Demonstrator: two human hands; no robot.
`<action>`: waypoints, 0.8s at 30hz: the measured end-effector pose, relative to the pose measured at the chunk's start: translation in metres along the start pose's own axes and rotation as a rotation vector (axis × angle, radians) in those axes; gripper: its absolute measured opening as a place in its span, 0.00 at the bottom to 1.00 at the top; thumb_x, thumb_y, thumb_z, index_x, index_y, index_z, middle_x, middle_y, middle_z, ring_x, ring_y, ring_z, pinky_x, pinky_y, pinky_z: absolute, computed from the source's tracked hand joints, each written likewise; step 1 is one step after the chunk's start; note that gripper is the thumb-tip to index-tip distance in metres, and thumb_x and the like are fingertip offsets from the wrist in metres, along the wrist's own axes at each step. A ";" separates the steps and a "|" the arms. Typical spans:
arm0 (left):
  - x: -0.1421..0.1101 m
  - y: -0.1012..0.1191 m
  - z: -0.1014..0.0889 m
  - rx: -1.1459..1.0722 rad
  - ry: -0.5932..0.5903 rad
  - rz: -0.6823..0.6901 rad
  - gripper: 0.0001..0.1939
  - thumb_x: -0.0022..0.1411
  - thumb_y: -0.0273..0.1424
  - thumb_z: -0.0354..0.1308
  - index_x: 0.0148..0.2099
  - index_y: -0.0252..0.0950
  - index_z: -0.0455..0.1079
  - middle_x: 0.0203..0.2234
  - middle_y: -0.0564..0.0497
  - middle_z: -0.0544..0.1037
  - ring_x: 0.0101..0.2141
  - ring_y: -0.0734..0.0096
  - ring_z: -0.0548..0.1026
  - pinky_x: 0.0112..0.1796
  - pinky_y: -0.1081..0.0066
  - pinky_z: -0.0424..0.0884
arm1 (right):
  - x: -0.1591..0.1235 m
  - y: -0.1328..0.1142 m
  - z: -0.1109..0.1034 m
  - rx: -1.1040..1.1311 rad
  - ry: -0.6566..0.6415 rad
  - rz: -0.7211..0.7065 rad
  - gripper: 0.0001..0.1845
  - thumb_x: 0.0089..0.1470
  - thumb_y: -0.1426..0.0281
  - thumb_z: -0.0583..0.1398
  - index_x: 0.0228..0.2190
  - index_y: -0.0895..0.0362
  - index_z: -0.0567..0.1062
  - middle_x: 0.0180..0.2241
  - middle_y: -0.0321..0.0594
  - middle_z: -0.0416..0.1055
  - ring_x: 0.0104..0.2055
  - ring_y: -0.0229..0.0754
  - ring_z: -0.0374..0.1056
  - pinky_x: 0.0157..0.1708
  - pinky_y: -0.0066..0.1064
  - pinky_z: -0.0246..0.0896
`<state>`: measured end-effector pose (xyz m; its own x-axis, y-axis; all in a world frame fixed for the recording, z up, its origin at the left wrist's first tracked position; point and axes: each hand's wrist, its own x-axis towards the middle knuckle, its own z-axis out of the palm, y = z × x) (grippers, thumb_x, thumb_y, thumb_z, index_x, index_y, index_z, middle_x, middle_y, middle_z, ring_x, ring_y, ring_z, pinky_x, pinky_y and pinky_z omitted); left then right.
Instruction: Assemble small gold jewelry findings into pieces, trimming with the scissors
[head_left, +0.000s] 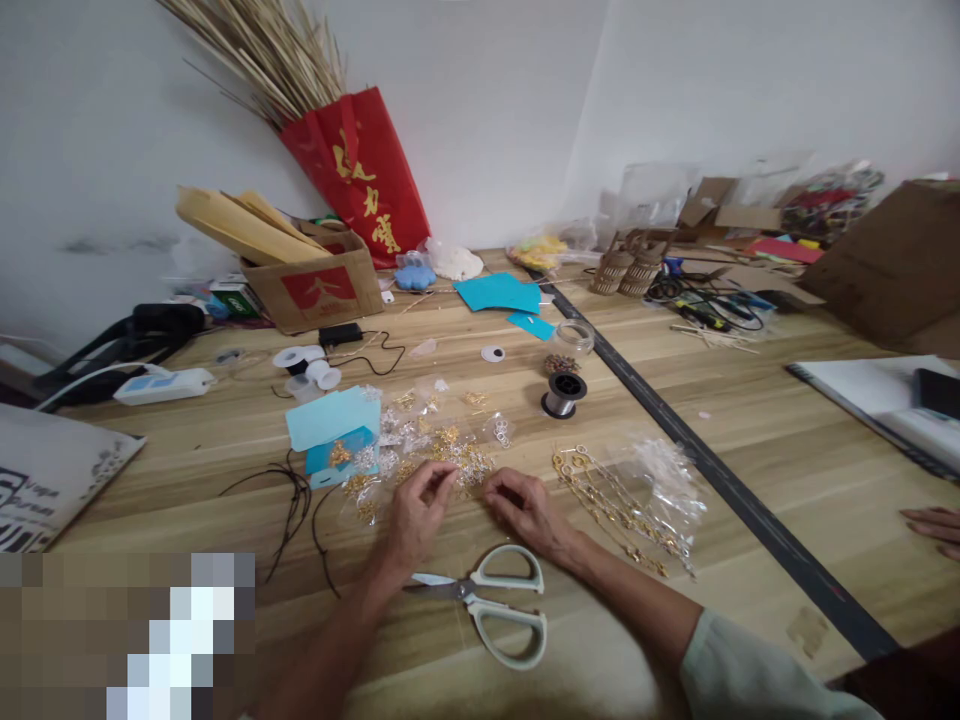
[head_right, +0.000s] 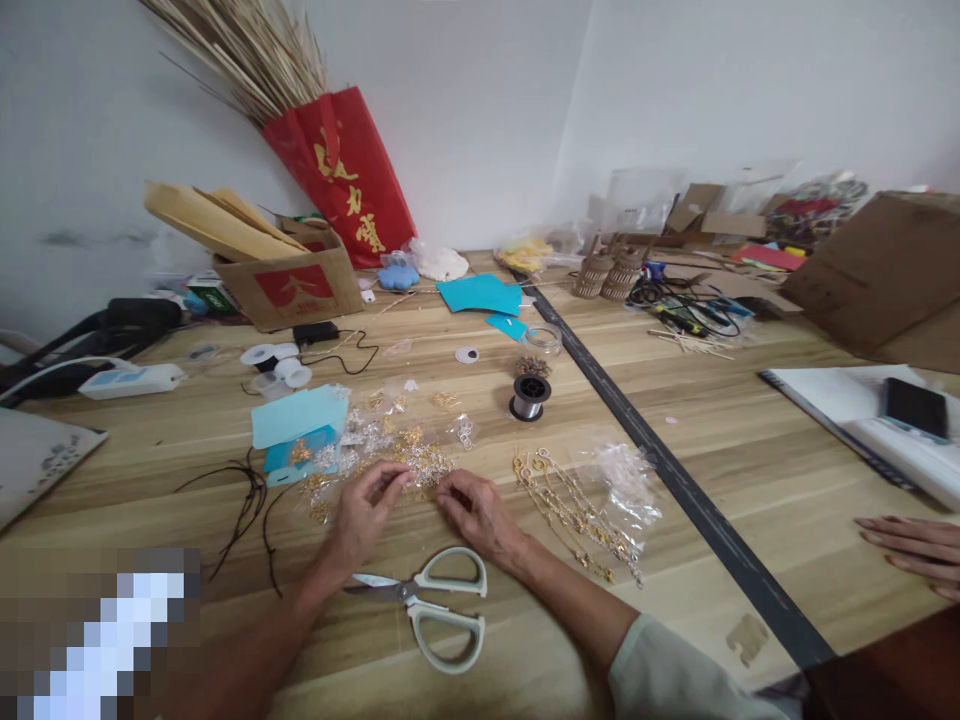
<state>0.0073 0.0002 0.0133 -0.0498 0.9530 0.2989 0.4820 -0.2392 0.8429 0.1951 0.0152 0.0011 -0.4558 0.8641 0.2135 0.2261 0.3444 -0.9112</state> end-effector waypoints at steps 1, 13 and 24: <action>0.002 -0.002 -0.002 0.002 0.029 -0.017 0.07 0.60 0.33 0.55 0.35 0.35 0.71 0.29 0.50 0.79 0.31 0.70 0.76 0.33 0.72 0.72 | 0.000 -0.001 0.000 -0.012 0.000 -0.014 0.07 0.57 0.70 0.55 0.29 0.57 0.71 0.25 0.35 0.66 0.26 0.36 0.61 0.27 0.26 0.56; 0.004 0.000 -0.013 0.452 -0.298 0.290 0.04 0.56 0.23 0.59 0.31 0.37 0.72 0.28 0.50 0.75 0.35 0.64 0.70 0.36 0.67 0.68 | 0.003 -0.004 0.000 -0.080 0.044 -0.093 0.07 0.57 0.71 0.55 0.29 0.57 0.71 0.29 0.39 0.67 0.31 0.39 0.64 0.31 0.30 0.59; 0.002 0.001 -0.018 0.556 -0.447 0.370 0.09 0.62 0.24 0.52 0.31 0.36 0.70 0.29 0.50 0.72 0.35 0.65 0.68 0.37 0.67 0.65 | 0.003 0.001 0.003 -0.093 0.030 -0.055 0.05 0.56 0.72 0.56 0.30 0.57 0.72 0.28 0.37 0.69 0.29 0.37 0.64 0.30 0.28 0.59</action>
<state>-0.0086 -0.0010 0.0227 0.4970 0.8423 0.2085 0.7695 -0.5388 0.3427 0.1919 0.0166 0.0003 -0.4444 0.8529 0.2741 0.2812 0.4233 -0.8613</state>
